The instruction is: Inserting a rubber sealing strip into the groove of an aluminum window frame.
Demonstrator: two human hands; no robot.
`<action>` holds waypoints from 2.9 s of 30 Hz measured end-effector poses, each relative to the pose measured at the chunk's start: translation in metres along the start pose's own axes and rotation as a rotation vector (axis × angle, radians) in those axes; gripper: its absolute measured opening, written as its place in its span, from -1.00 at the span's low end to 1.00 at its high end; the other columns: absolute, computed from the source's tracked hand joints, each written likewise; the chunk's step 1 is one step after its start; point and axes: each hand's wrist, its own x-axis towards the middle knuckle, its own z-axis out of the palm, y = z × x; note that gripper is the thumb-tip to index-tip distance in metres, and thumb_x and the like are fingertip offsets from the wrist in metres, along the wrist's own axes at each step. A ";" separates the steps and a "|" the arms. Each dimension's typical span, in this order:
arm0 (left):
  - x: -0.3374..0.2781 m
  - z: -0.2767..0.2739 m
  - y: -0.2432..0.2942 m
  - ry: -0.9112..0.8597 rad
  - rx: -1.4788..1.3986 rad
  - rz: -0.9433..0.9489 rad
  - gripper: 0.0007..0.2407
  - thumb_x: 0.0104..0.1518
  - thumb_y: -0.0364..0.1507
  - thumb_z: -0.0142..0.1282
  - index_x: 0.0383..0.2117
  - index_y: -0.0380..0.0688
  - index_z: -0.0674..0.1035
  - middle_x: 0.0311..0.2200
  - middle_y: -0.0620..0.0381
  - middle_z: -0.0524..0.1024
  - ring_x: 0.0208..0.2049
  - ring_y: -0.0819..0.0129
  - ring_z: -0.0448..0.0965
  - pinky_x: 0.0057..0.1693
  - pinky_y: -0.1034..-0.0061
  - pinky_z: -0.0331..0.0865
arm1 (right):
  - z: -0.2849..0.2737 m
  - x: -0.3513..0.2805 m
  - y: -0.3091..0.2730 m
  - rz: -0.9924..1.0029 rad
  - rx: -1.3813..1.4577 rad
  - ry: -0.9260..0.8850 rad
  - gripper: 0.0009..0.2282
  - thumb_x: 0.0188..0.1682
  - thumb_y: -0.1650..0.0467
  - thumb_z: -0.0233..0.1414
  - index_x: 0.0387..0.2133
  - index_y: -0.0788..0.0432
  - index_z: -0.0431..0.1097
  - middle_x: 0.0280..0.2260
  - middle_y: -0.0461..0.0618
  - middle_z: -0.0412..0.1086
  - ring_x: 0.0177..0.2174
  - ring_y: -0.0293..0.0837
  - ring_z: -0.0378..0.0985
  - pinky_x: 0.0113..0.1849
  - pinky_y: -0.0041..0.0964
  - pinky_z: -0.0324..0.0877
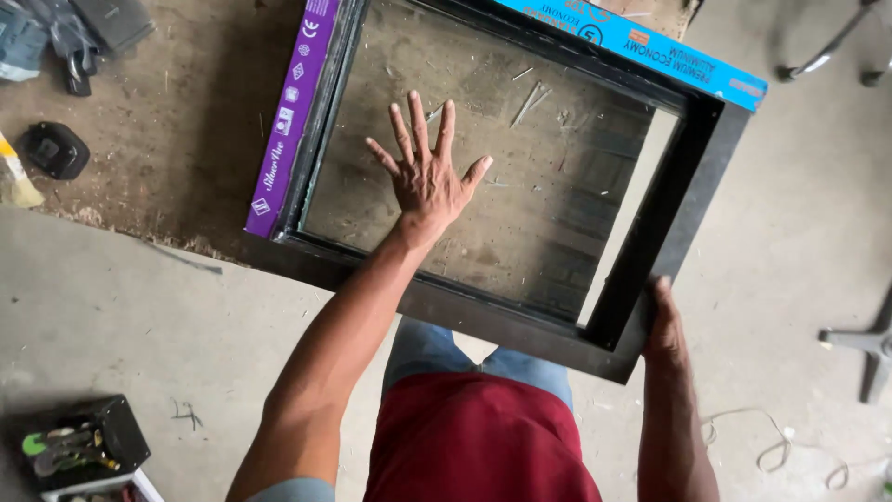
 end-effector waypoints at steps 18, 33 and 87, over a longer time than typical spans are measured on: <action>0.012 0.029 -0.001 0.118 0.228 -0.047 -0.25 0.25 0.36 -0.31 0.51 0.35 0.04 0.50 -0.03 -0.29 0.51 -0.17 -0.31 0.34 -0.66 -0.25 | -0.001 -0.006 0.000 -0.075 -0.194 -0.073 -0.42 0.03 0.13 -0.09 0.22 0.27 0.24 0.11 0.03 0.34 0.11 -0.13 0.36 0.13 -0.24 0.27; -0.132 0.006 0.135 0.343 -0.018 -0.275 -0.37 0.19 -0.13 0.27 0.34 -0.16 0.36 0.38 -0.30 0.06 0.34 -0.30 0.19 0.32 -0.29 0.08 | 0.046 -0.033 -0.107 0.007 -0.800 -0.254 -0.26 0.14 0.02 -0.13 0.44 0.19 -0.22 0.41 0.30 -0.14 0.35 0.26 -0.07 0.33 0.22 -0.10; -0.227 0.052 0.195 0.504 -0.505 -0.924 -0.09 0.08 -0.12 0.34 0.43 -0.35 0.01 0.35 -0.64 -0.22 0.29 -0.71 0.05 0.27 -0.46 0.09 | -0.015 0.088 -0.227 -1.458 -1.156 -0.607 -0.65 -0.09 0.46 0.23 0.01 0.16 0.46 -0.04 0.13 0.44 -0.04 0.20 0.50 -0.04 0.02 0.43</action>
